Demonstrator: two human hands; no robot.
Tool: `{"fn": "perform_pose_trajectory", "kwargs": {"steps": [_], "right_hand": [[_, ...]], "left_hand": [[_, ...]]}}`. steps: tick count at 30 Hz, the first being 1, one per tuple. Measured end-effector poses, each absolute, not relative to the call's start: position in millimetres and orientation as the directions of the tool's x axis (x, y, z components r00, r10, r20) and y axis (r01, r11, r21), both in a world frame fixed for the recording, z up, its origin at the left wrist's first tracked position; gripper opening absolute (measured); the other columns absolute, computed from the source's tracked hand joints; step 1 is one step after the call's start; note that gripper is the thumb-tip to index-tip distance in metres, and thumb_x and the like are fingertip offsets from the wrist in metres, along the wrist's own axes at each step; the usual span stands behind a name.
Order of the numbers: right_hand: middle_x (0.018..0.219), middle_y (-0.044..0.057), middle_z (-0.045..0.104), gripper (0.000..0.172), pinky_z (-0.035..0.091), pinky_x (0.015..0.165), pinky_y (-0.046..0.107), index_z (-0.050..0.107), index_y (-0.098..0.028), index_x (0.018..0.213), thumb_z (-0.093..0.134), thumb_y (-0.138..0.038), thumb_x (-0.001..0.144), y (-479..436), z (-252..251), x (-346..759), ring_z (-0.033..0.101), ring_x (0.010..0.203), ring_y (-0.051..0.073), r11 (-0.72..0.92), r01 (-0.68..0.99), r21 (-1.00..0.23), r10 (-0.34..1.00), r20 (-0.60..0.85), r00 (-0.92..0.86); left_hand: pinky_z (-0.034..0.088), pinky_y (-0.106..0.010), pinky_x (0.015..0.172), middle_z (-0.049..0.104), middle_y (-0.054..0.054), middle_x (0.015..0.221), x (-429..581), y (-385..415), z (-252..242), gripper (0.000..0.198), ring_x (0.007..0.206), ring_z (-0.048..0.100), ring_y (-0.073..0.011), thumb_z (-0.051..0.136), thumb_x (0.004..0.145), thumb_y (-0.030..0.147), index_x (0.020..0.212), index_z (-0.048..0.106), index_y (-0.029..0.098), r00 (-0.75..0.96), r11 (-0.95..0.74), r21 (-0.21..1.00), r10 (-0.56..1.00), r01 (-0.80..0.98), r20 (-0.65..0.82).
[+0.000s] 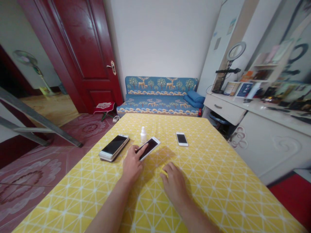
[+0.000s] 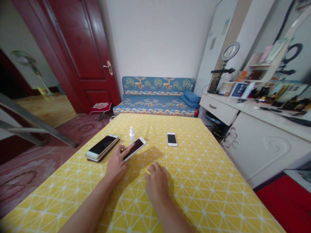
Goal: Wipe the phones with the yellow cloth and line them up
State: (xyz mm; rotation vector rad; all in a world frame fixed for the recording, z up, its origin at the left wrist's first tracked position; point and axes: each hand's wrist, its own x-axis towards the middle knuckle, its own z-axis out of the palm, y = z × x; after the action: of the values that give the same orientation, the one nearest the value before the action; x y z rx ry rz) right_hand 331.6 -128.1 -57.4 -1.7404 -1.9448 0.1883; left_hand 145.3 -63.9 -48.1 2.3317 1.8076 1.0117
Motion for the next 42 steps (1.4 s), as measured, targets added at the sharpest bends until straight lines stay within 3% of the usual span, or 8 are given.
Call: {"fn": "perform_pose_trajectory", "kwargs": {"steps": [5, 11, 15, 19, 22, 26, 33, 42], "right_hand": [[0.092, 0.004, 0.061, 0.003, 0.039, 0.077, 0.031, 0.058, -0.023, 0.084, 0.055, -0.024, 0.085, -125, -56, 339, 0.057, 0.089, 0.022, 0.093, 0.917, -0.387, 0.956, 0.293, 0.027], [0.09, 0.003, 0.062, 0.011, 0.037, 0.075, 0.03, 0.057, -0.023, 0.083, 0.056, -0.016, 0.076, -124, -56, 338, 0.057, 0.087, 0.021, 0.101, 0.922, -0.373, 0.957, 0.291, 0.013], [0.088, 0.003, 0.063, 0.012, 0.037, 0.074, 0.029, 0.058, -0.023, 0.082, 0.053, -0.014, 0.075, -122, -56, 339, 0.057, 0.085, 0.021, 0.101, 0.908, -0.406, 0.958, 0.287, 0.022], [0.084, 0.003, 0.064, 0.01, 0.036, 0.071, 0.027, 0.059, -0.022, 0.08, 0.052, -0.015, 0.076, -121, -58, 342, 0.057, 0.081, 0.019, 0.102, 0.871, -0.481, 0.952, 0.302, 0.055], [0.079, 0.002, 0.064, 0.007, 0.036, 0.066, 0.026, 0.059, -0.021, 0.077, 0.052, -0.02, 0.078, -119, -62, 343, 0.058, 0.075, 0.019, 0.079, 0.795, -0.602, 0.949, 0.289, 0.124], [0.071, 0.0, 0.063, 0.017, 0.037, 0.059, 0.025, 0.057, -0.021, 0.079, 0.05, -0.036, 0.083, -113, -68, 348, 0.056, 0.065, 0.017, 0.039, 0.523, -0.851, 0.917, 0.239, 0.32], [0.077, 0.001, 0.063, 0.027, 0.046, 0.061, 0.025, 0.058, -0.018, 0.093, 0.053, -0.043, 0.085, -104, -69, 360, 0.058, 0.068, 0.016, 0.226, 0.115, -0.967, 0.753, 0.248, 0.61], [0.117, 0.002, 0.068, 0.034, 0.043, 0.104, 0.04, 0.065, -0.027, 0.115, 0.053, -0.011, 0.087, -125, -59, 331, 0.059, 0.116, 0.019, 0.741, 0.326, -0.587, 0.67, 0.679, -0.3]], "left_hand": [[0.045, -0.029, 0.078, 0.051, -0.008, 0.11, 161, -70, -48, 0.06, 0.103, 0.054, -0.0234, 0.053, 0.07, 0.008, 0.125, 0.06, 0.032, 0.121, -0.21, 0.31, 0.951, 0.927, 0.284], [0.046, -0.031, 0.075, 0.057, -0.008, 0.111, 169, -79, -43, 0.059, 0.094, 0.061, -0.0242, 0.061, 0.074, 0.042, 0.131, 0.053, 0.031, 0.138, -0.197, 0.421, 0.976, 0.885, 0.167], [0.045, -0.034, 0.076, 0.067, -0.012, 0.103, 178, -77, -44, 0.064, 0.091, 0.064, -0.0273, 0.065, 0.07, 0.04, 0.129, 0.054, 0.021, 0.07, -0.115, 0.548, 0.992, 0.828, 0.103], [0.046, -0.03, 0.065, 0.071, -0.007, 0.08, 184, -72, -51, 0.033, 0.074, 0.066, -0.0233, 0.071, 0.064, 0.036, 0.09, 0.068, 0.016, 0.181, -0.054, 0.813, 0.981, 0.58, -0.064], [0.047, -0.028, 0.061, 0.07, -0.006, 0.077, 188, -76, -53, 0.03, 0.068, 0.066, -0.0204, 0.071, 0.066, 0.032, 0.089, 0.065, 0.014, 0.233, 0.129, 0.972, 0.957, 0.197, -0.174], [0.053, -0.034, 0.072, 0.071, -0.014, 0.1, 192, -85, -47, 0.045, 0.08, 0.07, -0.0243, 0.071, 0.072, 0.027, 0.112, 0.055, 0.013, 0.339, 0.348, 0.888, 0.909, -0.302, -0.241], [0.051, -0.04, 0.085, 0.068, -0.022, 0.107, 200, -84, -51, 0.049, 0.094, 0.069, -0.0291, 0.054, 0.088, 0.038, 0.124, 0.05, 0.005, 0.551, 0.556, 0.639, 0.8, -0.531, -0.238], [0.05, -0.025, 0.088, 0.071, -0.017, 0.096, 196, -77, -63, 0.031, 0.089, 0.068, -0.0175, 0.044, 0.089, 0.021, 0.099, 0.065, 0.0, 0.616, 0.61, 0.473, 0.77, -0.636, -0.164]]}}
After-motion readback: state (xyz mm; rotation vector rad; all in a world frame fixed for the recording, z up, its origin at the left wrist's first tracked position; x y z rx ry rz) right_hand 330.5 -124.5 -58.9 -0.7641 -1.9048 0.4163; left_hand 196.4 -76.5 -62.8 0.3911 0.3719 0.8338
